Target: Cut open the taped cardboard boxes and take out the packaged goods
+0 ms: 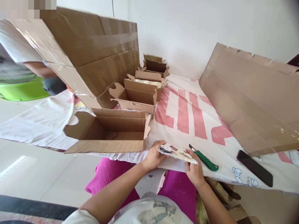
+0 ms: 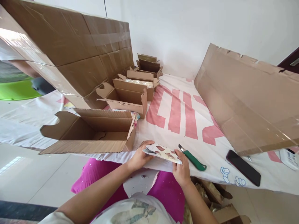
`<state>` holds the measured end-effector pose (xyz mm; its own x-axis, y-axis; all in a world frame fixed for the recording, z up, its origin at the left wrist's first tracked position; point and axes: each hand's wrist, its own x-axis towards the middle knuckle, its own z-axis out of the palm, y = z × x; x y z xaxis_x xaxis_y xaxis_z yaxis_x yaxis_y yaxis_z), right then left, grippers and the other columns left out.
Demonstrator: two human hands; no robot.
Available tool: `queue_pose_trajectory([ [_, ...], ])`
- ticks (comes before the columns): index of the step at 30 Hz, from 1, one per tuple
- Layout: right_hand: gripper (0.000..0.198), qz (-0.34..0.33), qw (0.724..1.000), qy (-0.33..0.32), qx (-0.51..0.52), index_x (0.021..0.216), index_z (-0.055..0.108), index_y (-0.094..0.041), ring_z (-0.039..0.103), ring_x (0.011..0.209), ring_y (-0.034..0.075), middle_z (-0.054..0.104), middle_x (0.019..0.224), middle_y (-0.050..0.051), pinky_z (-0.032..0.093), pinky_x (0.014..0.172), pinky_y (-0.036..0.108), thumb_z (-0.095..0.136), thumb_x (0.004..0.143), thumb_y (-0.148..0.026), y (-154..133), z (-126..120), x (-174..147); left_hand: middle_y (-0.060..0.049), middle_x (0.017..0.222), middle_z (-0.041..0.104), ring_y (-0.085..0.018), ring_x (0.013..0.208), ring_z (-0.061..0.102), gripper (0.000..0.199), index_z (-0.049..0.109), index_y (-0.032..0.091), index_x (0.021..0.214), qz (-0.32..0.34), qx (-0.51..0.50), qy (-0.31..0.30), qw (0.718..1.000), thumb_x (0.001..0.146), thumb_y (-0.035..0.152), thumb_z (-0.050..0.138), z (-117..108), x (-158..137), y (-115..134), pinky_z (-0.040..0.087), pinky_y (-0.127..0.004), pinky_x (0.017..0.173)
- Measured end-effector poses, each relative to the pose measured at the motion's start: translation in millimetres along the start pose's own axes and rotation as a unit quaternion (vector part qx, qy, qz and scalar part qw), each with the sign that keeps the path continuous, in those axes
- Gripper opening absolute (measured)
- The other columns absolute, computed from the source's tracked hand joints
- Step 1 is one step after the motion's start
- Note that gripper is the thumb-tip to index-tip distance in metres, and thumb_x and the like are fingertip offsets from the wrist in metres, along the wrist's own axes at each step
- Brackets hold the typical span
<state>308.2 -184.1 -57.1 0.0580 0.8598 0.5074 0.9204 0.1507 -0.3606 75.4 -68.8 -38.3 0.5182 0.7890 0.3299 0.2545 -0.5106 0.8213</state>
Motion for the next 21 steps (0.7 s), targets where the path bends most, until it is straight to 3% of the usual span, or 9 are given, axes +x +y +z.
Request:
queue_pose_trajectory([
  [5,0.039,0.010,1.000,0.001,0.007,0.131,0.049,-0.018,0.058,0.115,0.028,0.062,0.125,0.015,0.049,0.097,0.050,0.045,0.093,-0.026,1.9,3.1,-4.6,-0.014,0.131,0.056,-0.027,0.128,0.050,0.050,0.052,0.020,0.123,-0.015,-0.007,0.002,1.000,0.076,0.025,0.072,0.5,-3.7,-0.6,0.039,-0.047,0.110],
  [7,0.037,0.024,0.999,0.003,0.026,0.127,0.052,-0.018,0.058,0.114,0.028,0.063,0.123,0.014,0.048,0.097,0.050,0.047,0.092,-0.029,5.5,3.4,-4.9,-0.014,0.137,0.053,-0.028,0.132,0.047,0.051,0.053,0.020,0.121,-0.047,-0.018,0.000,0.999,0.075,0.025,0.072,1.5,-1.2,2.1,0.038,-0.046,0.112],
  [9,0.033,0.070,0.996,0.001,0.061,0.118,0.057,-0.018,0.061,0.109,0.029,0.066,0.117,0.015,0.049,0.094,0.048,0.049,0.090,-0.033,10.3,1.6,3.5,-0.012,0.131,0.058,-0.028,0.125,0.054,0.049,0.053,0.020,0.120,-0.110,-0.040,-0.004,0.993,0.075,0.026,0.072,4.6,9.7,8.1,0.042,-0.044,0.107],
  [11,0.031,0.149,0.982,-0.006,0.114,0.109,0.060,-0.019,0.064,0.098,0.029,0.069,0.106,0.014,0.051,0.087,0.045,0.052,0.086,-0.038,16.3,-1.1,25.2,-0.009,0.114,0.067,-0.026,0.109,0.063,0.049,0.052,0.021,0.119,-0.189,-0.066,0.024,0.979,0.075,0.030,0.072,11.0,32.8,16.3,0.049,-0.040,0.096],
  [14,0.033,0.262,0.940,-0.006,0.216,0.104,0.060,-0.020,0.065,0.087,0.026,0.071,0.098,0.011,0.051,0.080,0.039,0.054,0.081,-0.042,27.7,-1.6,79.5,-0.007,0.109,0.069,-0.023,0.101,0.065,0.051,0.051,0.021,0.120,-0.244,-0.111,0.159,0.950,0.075,0.031,0.073,25.9,87.3,26.4,0.050,-0.034,0.089],
  [17,0.035,0.283,0.929,0.009,0.236,0.107,0.058,-0.020,0.065,0.085,0.024,0.070,0.099,0.009,0.051,0.076,0.037,0.048,0.080,-0.040,43.0,6.2,138.7,-0.009,0.117,0.066,-0.020,0.106,0.063,0.048,0.049,0.018,0.124,-0.227,-0.133,0.236,0.935,0.081,0.029,0.067,40.6,144.0,26.8,0.048,-0.031,0.093],
  [21,0.030,0.297,0.921,0.011,0.252,0.100,0.060,-0.021,0.064,0.084,0.022,0.070,0.094,0.006,0.051,0.074,0.034,0.052,0.076,-0.036,67.5,22.9,185.6,-0.011,0.114,0.068,-0.021,0.106,0.064,0.037,0.054,0.015,0.119,-0.233,-0.124,0.242,0.934,0.084,0.021,0.060,49.4,187.0,11.3,0.047,-0.031,0.094],
])
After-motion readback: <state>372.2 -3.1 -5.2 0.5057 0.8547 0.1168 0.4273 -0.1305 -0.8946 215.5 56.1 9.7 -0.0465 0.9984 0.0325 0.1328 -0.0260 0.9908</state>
